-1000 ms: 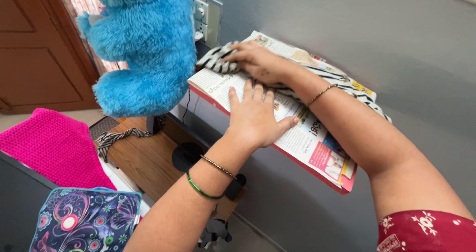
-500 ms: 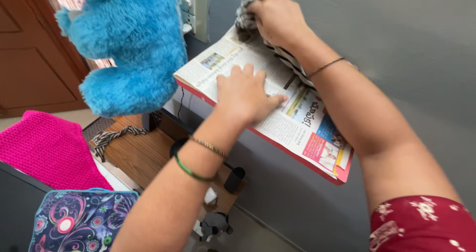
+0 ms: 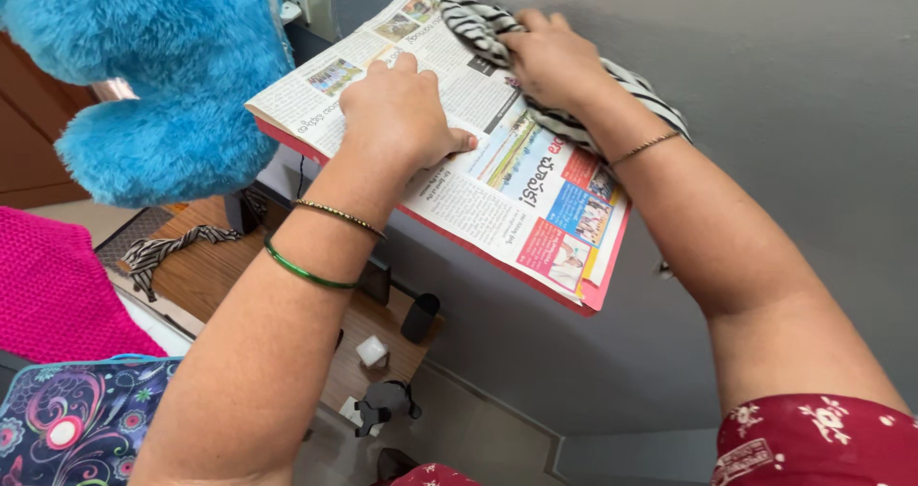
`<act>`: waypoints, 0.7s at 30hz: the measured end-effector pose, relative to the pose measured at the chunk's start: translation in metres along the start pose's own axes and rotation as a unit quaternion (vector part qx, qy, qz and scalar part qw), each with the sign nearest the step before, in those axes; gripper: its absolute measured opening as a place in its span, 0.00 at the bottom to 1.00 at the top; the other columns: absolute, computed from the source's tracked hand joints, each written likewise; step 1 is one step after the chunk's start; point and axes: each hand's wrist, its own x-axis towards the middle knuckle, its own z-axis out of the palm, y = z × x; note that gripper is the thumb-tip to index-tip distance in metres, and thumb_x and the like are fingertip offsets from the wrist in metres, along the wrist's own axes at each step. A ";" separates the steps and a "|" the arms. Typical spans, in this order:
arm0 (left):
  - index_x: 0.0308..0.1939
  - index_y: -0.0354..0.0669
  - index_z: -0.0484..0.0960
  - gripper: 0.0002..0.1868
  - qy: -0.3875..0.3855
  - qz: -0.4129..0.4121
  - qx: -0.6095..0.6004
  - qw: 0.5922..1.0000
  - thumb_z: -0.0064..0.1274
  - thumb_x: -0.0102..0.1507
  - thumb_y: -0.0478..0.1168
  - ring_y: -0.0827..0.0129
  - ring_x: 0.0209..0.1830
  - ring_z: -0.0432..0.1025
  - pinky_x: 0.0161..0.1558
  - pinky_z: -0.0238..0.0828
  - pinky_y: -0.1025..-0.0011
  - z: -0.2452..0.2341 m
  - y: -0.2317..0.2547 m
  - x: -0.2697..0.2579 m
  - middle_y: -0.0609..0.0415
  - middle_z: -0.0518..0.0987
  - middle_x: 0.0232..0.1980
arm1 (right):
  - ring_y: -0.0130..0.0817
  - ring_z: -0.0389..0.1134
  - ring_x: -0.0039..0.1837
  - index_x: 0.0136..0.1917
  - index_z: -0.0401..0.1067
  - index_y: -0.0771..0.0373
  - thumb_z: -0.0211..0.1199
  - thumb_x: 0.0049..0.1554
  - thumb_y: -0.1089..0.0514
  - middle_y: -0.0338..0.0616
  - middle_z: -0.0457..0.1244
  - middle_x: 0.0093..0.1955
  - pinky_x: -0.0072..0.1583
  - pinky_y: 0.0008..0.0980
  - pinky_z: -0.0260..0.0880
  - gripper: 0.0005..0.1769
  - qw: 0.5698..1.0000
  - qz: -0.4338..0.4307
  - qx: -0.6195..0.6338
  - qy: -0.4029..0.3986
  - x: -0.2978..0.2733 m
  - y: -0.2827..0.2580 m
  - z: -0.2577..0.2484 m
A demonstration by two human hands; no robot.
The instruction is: The person wipes the inside of a glass cabinet and a desk surface using a cloth. They move various items such as a lamp, toys, and a basket to clean underneath them, then return the items to their original positions.
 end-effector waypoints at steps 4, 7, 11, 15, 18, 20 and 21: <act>0.55 0.42 0.82 0.45 -0.011 0.001 0.001 1.000 0.64 0.49 0.74 0.54 0.64 0.65 0.53 0.70 0.50 -0.002 -0.001 0.001 0.51 0.72 0.60 | 0.53 0.65 0.64 0.59 0.79 0.58 0.55 0.62 0.58 0.51 0.63 0.65 0.59 0.52 0.70 0.16 0.993 0.026 -0.117 -0.021 -0.023 -0.001 -0.034; 0.54 0.41 0.82 0.45 0.007 0.010 0.007 1.000 0.64 0.49 0.74 0.53 0.64 0.65 0.53 0.69 0.49 0.002 -0.001 0.002 0.49 0.73 0.60 | 0.52 0.67 0.63 0.58 0.79 0.56 0.56 0.61 0.58 0.49 0.65 0.62 0.59 0.52 0.70 0.15 0.996 0.026 -0.066 0.056 -0.030 -0.013 -0.055; 0.54 0.41 0.83 0.45 0.021 0.011 0.015 1.000 0.64 0.50 0.74 0.51 0.64 0.66 0.54 0.68 0.47 0.007 -0.003 0.000 0.48 0.73 0.61 | 0.54 0.65 0.61 0.56 0.80 0.54 0.58 0.54 0.59 0.53 0.63 0.64 0.56 0.51 0.69 0.17 0.995 -0.049 -0.029 0.087 -0.032 -0.054 -0.026; 0.55 0.46 0.83 0.43 0.024 0.011 0.006 1.000 0.64 0.50 0.73 0.50 0.65 0.64 0.54 0.66 0.45 0.009 -0.004 -0.001 0.48 0.72 0.61 | 0.52 0.63 0.65 0.59 0.77 0.58 0.57 0.57 0.58 0.50 0.63 0.64 0.60 0.50 0.69 0.17 0.999 0.038 -0.032 0.016 -0.050 -0.026 -0.012; 0.58 0.48 0.82 0.43 0.012 -0.001 0.001 1.000 0.63 0.50 0.74 0.50 0.65 0.63 0.55 0.65 0.43 0.006 -0.003 -0.001 0.48 0.72 0.62 | 0.53 0.62 0.65 0.60 0.77 0.59 0.56 0.60 0.57 0.51 0.62 0.63 0.59 0.52 0.67 0.17 0.993 0.113 -0.045 0.009 -0.085 0.018 -0.022; 0.58 0.48 0.82 0.43 0.013 -0.006 -0.001 1.000 0.63 0.50 0.73 0.50 0.66 0.62 0.55 0.64 0.41 0.007 -0.003 -0.001 0.48 0.71 0.62 | 0.55 0.61 0.65 0.59 0.77 0.61 0.55 0.59 0.58 0.52 0.62 0.65 0.58 0.52 0.68 0.17 0.994 0.093 -0.039 0.039 -0.115 0.038 -0.029; 0.58 0.48 0.82 0.43 0.013 -0.009 -0.001 1.000 0.63 0.50 0.73 0.50 0.66 0.62 0.55 0.63 0.40 0.008 -0.002 -0.002 0.49 0.71 0.62 | 0.55 0.62 0.65 0.60 0.77 0.61 0.54 0.59 0.59 0.53 0.62 0.66 0.59 0.53 0.68 0.18 0.992 0.108 -0.049 0.040 -0.128 0.042 -0.031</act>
